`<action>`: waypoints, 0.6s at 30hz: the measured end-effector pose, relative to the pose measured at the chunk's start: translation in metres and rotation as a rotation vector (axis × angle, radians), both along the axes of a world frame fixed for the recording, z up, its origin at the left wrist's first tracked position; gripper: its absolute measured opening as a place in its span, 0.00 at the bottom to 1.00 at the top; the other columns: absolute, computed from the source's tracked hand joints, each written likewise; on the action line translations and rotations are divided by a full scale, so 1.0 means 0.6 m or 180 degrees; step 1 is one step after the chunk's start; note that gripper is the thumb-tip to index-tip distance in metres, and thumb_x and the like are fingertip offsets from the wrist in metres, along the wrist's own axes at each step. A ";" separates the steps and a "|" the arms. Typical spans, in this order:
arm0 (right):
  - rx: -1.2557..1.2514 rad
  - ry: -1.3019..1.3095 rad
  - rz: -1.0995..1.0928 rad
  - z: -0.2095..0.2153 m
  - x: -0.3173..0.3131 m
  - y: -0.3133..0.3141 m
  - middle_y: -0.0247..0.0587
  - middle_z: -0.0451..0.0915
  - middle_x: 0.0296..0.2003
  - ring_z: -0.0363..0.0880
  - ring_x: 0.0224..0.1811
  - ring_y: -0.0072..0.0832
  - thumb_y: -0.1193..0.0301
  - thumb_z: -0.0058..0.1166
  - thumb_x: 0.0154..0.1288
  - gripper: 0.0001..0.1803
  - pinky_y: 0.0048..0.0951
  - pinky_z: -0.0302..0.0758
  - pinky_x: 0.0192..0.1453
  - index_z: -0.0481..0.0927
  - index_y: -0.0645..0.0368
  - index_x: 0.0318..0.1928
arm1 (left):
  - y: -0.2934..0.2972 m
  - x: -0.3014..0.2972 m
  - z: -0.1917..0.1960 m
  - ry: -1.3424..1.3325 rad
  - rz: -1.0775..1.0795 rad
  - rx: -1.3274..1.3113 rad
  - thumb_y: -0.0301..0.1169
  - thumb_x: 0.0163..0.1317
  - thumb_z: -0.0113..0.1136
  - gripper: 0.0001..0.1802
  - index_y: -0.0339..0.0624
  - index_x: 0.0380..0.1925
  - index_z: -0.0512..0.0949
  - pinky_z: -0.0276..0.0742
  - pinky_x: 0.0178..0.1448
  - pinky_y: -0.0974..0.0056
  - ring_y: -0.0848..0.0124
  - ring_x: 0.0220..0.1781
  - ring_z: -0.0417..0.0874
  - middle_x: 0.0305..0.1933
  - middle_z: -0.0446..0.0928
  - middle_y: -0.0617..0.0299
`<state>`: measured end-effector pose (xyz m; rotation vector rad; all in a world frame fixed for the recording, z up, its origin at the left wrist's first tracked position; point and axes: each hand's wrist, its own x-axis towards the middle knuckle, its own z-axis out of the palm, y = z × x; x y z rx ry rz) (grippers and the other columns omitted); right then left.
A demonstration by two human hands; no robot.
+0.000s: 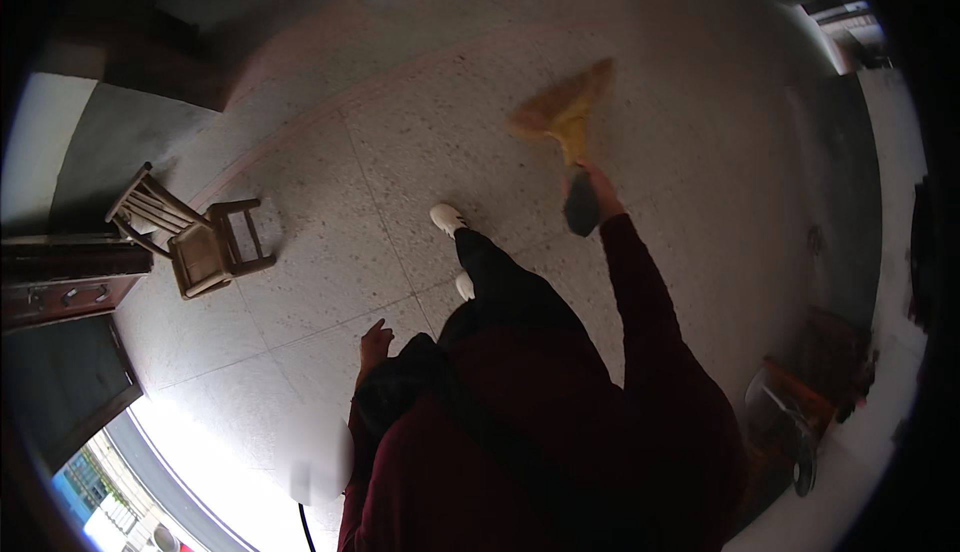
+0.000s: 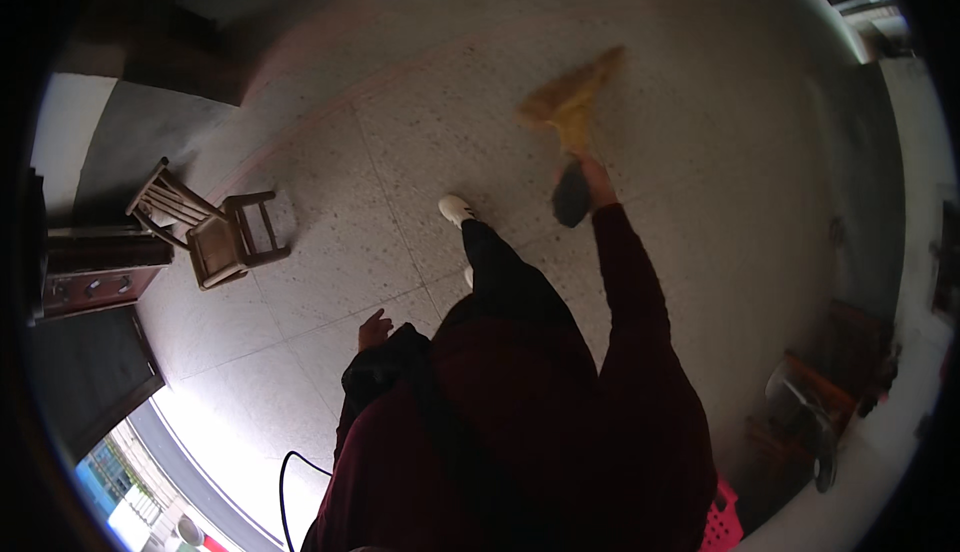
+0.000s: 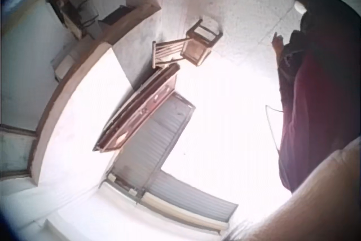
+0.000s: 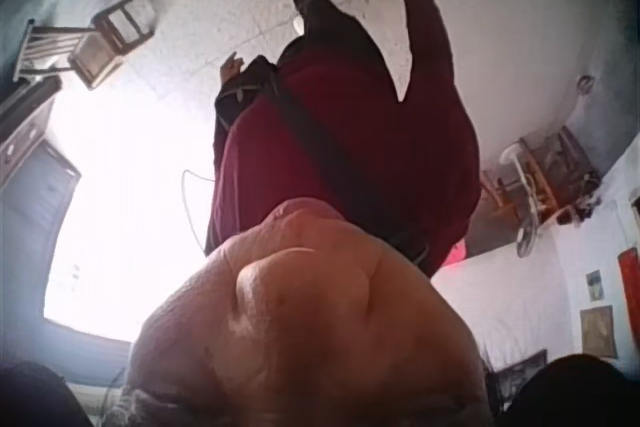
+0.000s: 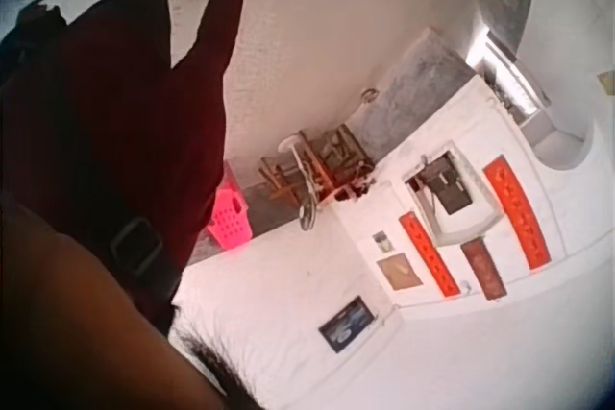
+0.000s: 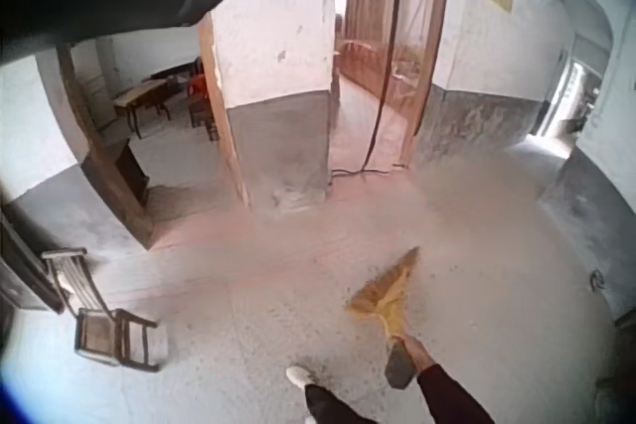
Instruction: The person sweeps a tiled floor with a traditional straw broom, moving from an indoor area with furniture to a staircase and finally to an outdoor patio. The person systematically cleans the floor surface, navigating around obstacles like chairs and a small stool.
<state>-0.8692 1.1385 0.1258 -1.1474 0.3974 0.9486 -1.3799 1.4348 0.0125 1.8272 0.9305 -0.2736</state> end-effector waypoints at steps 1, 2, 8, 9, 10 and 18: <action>-0.0444 -0.0062 -0.0222 0.031 -0.041 0.007 0.36 0.72 0.19 0.71 0.18 0.23 0.57 0.48 0.59 0.17 0.24 0.70 0.22 0.70 0.60 0.35 | -0.019 -0.016 -0.006 -0.0032 -0.0218 0.0111 0.34 0.53 0.55 0.25 0.36 0.51 0.69 0.73 0.33 0.68 0.75 0.29 0.78 0.27 0.79 0.57; -0.0288 0.0041 -0.0164 0.043 -0.076 0.014 0.36 0.73 0.20 0.72 0.18 0.22 0.58 0.50 0.58 0.16 0.25 0.71 0.22 0.70 0.59 0.36 | -0.040 -0.035 -0.014 0.0270 0.0111 -0.0137 0.35 0.52 0.55 0.24 0.42 0.50 0.71 0.74 0.34 0.66 0.73 0.31 0.80 0.29 0.79 0.54; 0.0063 -0.0373 0.1360 0.046 -0.230 0.078 0.36 0.74 0.23 0.75 0.23 0.25 0.66 0.56 0.52 0.19 0.26 0.72 0.25 0.72 0.60 0.44 | -0.082 -0.139 -0.074 0.0168 -0.1144 0.1150 0.38 0.49 0.53 0.20 0.56 0.45 0.76 0.75 0.38 0.62 0.67 0.34 0.81 0.31 0.80 0.57; -0.0038 -0.0055 0.1535 0.054 -0.243 0.104 0.36 0.74 0.24 0.74 0.27 0.23 0.67 0.58 0.48 0.20 0.26 0.70 0.31 0.74 0.62 0.42 | -0.088 -0.161 -0.078 -0.0072 -0.1276 0.1245 0.38 0.50 0.53 0.20 0.54 0.46 0.75 0.75 0.38 0.63 0.68 0.34 0.81 0.30 0.80 0.58; -0.0262 -0.0604 0.1972 0.000 -0.251 0.113 0.39 0.75 0.24 0.74 0.24 0.24 0.68 0.58 0.49 0.20 0.25 0.71 0.26 0.74 0.62 0.44 | -0.084 -0.168 -0.077 -0.0338 -0.1508 0.1323 0.38 0.50 0.52 0.20 0.53 0.46 0.75 0.75 0.38 0.63 0.68 0.34 0.81 0.30 0.80 0.58; -0.1131 -0.1273 0.3731 -0.170 -0.194 0.001 0.37 0.79 0.35 0.76 0.33 0.26 0.58 0.61 0.45 0.22 0.24 0.70 0.40 0.80 0.58 0.40 | -0.199 -0.005 0.056 0.0550 0.0464 -0.0238 0.36 0.52 0.53 0.25 0.37 0.50 0.69 0.74 0.34 0.67 0.73 0.26 0.78 0.23 0.77 0.57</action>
